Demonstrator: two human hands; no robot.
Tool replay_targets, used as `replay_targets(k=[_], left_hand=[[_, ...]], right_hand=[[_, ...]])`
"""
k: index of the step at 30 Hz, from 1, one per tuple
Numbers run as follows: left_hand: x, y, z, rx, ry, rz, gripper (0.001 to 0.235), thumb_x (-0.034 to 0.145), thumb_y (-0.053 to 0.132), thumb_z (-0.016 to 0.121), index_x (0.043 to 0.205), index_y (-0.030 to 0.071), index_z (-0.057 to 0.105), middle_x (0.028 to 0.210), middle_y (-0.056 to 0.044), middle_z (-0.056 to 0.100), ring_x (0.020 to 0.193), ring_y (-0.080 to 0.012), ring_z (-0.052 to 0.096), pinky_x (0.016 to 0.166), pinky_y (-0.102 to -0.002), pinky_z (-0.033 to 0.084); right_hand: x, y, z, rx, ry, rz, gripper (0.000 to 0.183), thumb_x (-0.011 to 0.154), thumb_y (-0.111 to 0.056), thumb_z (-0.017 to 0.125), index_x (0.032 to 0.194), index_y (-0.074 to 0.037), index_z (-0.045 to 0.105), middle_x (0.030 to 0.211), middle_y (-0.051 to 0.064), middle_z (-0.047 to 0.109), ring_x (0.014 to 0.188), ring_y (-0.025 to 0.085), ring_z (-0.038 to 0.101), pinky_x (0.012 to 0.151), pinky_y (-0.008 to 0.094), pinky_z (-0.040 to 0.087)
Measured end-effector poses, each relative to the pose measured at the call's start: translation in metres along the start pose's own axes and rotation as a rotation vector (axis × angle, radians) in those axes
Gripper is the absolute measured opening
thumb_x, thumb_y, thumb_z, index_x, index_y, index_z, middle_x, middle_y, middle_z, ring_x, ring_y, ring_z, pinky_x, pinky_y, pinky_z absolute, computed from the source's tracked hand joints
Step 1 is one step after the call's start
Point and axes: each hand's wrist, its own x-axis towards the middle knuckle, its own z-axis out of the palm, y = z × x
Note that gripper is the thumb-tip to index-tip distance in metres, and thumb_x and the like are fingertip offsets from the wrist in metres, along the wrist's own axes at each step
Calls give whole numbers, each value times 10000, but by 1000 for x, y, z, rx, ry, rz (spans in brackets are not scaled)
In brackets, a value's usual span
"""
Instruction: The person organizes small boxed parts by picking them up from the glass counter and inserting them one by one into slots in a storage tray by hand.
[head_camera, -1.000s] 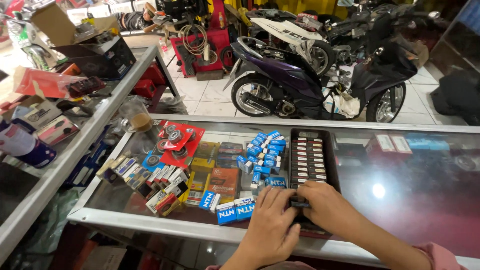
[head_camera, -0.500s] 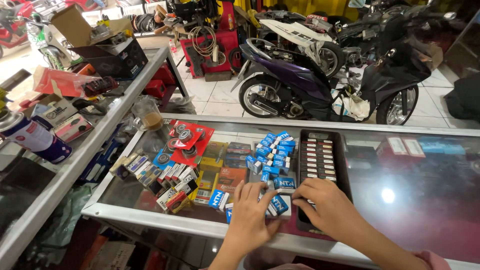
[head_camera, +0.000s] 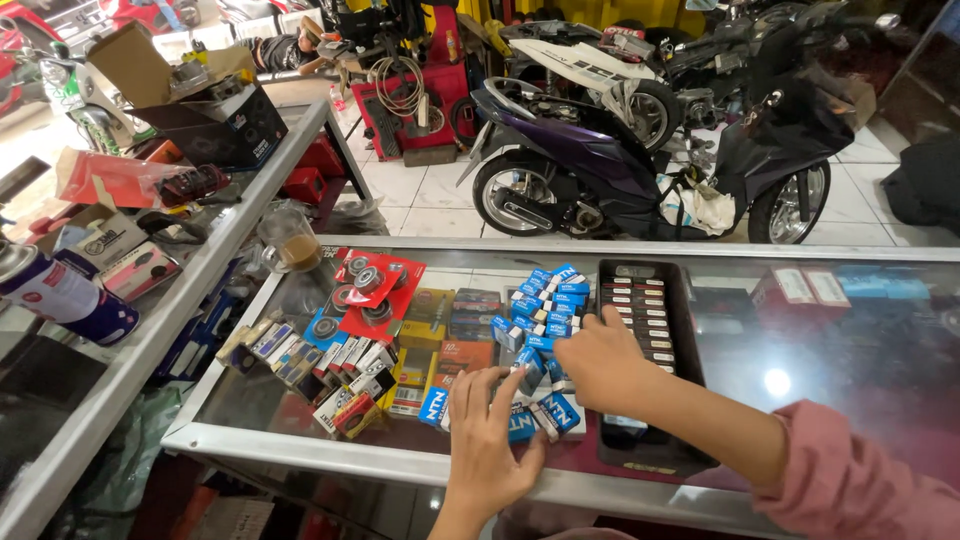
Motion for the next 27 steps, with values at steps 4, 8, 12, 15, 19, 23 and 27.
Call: replay_targets(k=[4,8,12,15,19,23,27], left_hand=[[-12,-8,2,-28,133,-29,632,717,72,658,1340,6,583,1308,-175,582,1310,-417,465,1135,-557,328],[-17,-13,5,-54,195,-28,538,757,-4,603,1294,0,617,1281,-161,622,1307,-402,494,1134,-524,355],[-12,-10,4,-68,178,-17,509,761,-14,621,1269,13,630,1247,-151,634,1273,-392,512,1123,-521,359],[-2,-3,1,-79,151,-3,476,780,-5,660,1253,37,644,1227,-136,641,1254,-375,530,1116,-509,372],[15,8,-7,-162,95,18,524,787,27,727,1300,16,619,1263,-157,624,1233,-390,539,1068,-491,403],[27,23,-14,-383,121,38,564,837,12,728,1383,11,590,1387,-169,604,1291,-377,585,1099,-458,462],[29,38,-19,-488,66,93,718,740,33,791,1409,-20,535,1409,-206,543,1297,-395,559,1086,-458,449]], right_hand=[[9,-5,-9,-49,-189,-5,358,655,-263,902,931,-115,730,943,92,715,1069,263,609,964,428,354],[14,0,-8,-35,-189,27,351,642,-281,895,917,-109,762,928,77,723,1038,250,638,965,413,362],[14,7,-8,47,-91,27,407,636,-281,873,997,-134,754,907,83,715,991,254,644,940,405,363],[6,9,-15,165,-19,20,482,608,-301,857,1045,-140,731,887,80,716,910,265,662,910,409,390],[-15,16,-25,449,115,15,507,655,-273,839,1124,-137,703,737,128,726,789,297,663,908,387,457],[-37,21,-18,1204,126,-200,499,726,-129,793,1202,-54,661,946,54,766,906,120,733,840,322,571],[-61,18,1,1789,-13,-332,555,815,-18,737,1344,15,572,1146,97,712,1003,141,680,829,315,559]])
